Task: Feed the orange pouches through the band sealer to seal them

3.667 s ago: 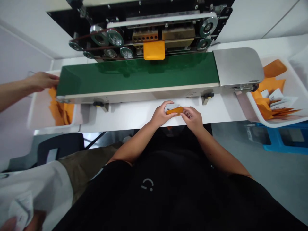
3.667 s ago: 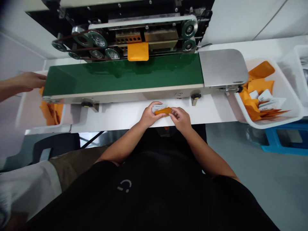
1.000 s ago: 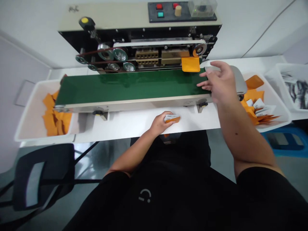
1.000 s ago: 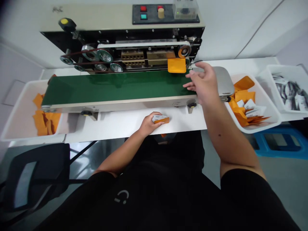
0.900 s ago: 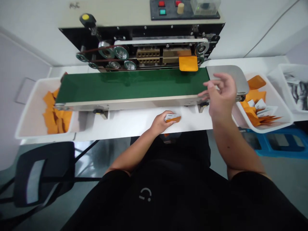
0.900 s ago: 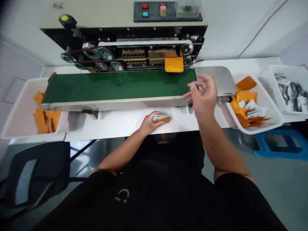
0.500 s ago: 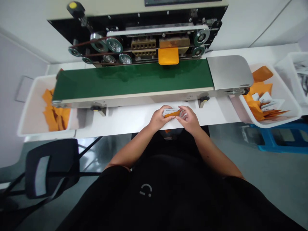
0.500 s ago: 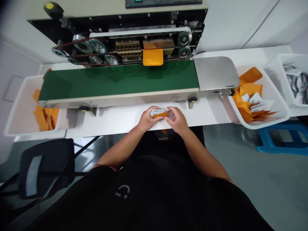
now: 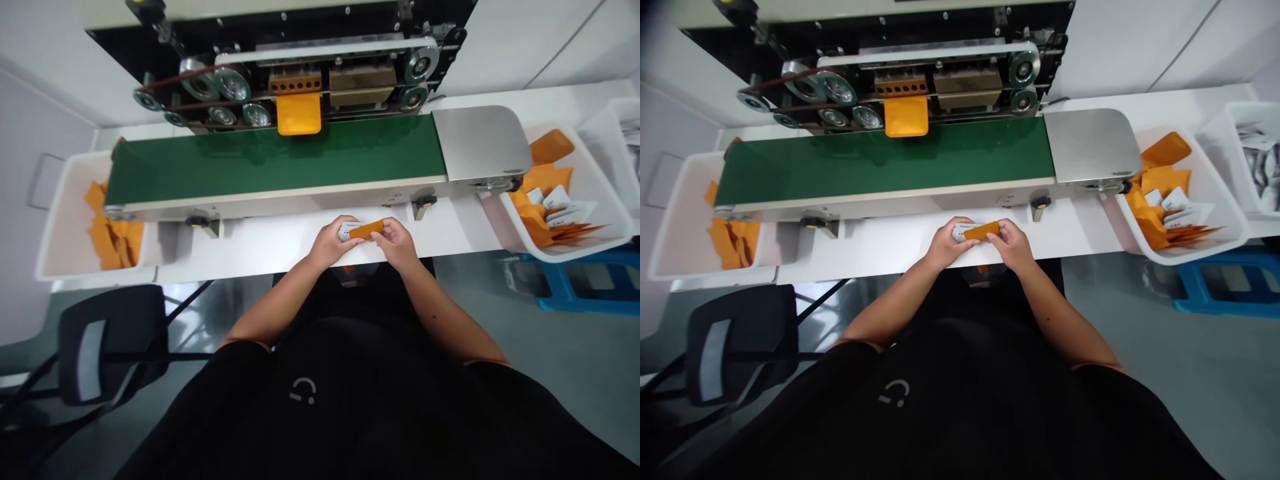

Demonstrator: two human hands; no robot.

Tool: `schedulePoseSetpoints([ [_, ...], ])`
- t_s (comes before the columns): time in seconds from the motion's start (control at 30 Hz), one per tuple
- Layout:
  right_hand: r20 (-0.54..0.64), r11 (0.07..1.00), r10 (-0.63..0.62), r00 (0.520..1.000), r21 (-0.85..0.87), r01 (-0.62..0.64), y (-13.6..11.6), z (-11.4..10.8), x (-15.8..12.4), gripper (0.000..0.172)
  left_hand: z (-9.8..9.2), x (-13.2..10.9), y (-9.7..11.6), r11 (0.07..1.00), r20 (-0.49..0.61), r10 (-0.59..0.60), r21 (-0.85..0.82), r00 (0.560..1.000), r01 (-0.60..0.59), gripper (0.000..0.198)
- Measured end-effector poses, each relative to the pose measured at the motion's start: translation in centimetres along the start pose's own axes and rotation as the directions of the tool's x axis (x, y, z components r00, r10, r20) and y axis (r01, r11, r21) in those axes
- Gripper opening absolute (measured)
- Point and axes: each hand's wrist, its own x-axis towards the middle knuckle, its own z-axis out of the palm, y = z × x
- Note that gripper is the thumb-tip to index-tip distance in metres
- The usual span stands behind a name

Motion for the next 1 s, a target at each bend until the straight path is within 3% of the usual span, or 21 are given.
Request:
schedulePoseSetpoints([
  [0.27,0.077,0.991,-0.017,0.997,0.135,0.006,1.1,-0.8,0.4,0.030,0.0,0.1,0.5,0.999,0.024,0.017,0.046,1.000,-0.018,0.045],
  [0.37,0.020,0.987,-0.026,0.999,0.157,0.023,1.4,-1.2,0.5,0.031,-0.1,0.1,0.7,0.996,0.047,0.034,0.080,0.998,-0.037,0.042],
  [0.47,-0.009,0.979,-0.122,0.993,0.161,0.121,1.0,-1.4,0.1,0.028,-0.2,0.1,0.9,0.993,0.083,0.043,0.102,0.996,-0.052,0.040],
  [0.63,0.094,0.924,-0.378,0.921,0.092,0.370,-0.7,-1.2,-1.4,0.009,-0.3,-0.1,1.0,0.990,0.115,0.073,0.109,0.991,-0.085,0.038],
  [0.77,0.024,0.846,-0.533,0.846,0.001,0.533,-2.1,-1.0,-2.5,0.004,-0.2,-0.2,0.8,0.989,0.133,0.073,0.121,0.988,-0.090,0.035],
  [0.87,-0.014,0.815,-0.579,0.815,0.008,0.579,-3.4,-1.3,-2.8,0.008,-0.2,-0.1,0.7,0.987,0.122,0.060,0.140,0.991,-0.077,0.034],
  [1.0,-0.049,0.825,-0.557,0.829,0.080,0.559,-5.8,-2.3,-2.1,0.017,-0.1,0.0,0.6,0.985,0.109,0.051,0.160,0.993,-0.069,0.034],
])
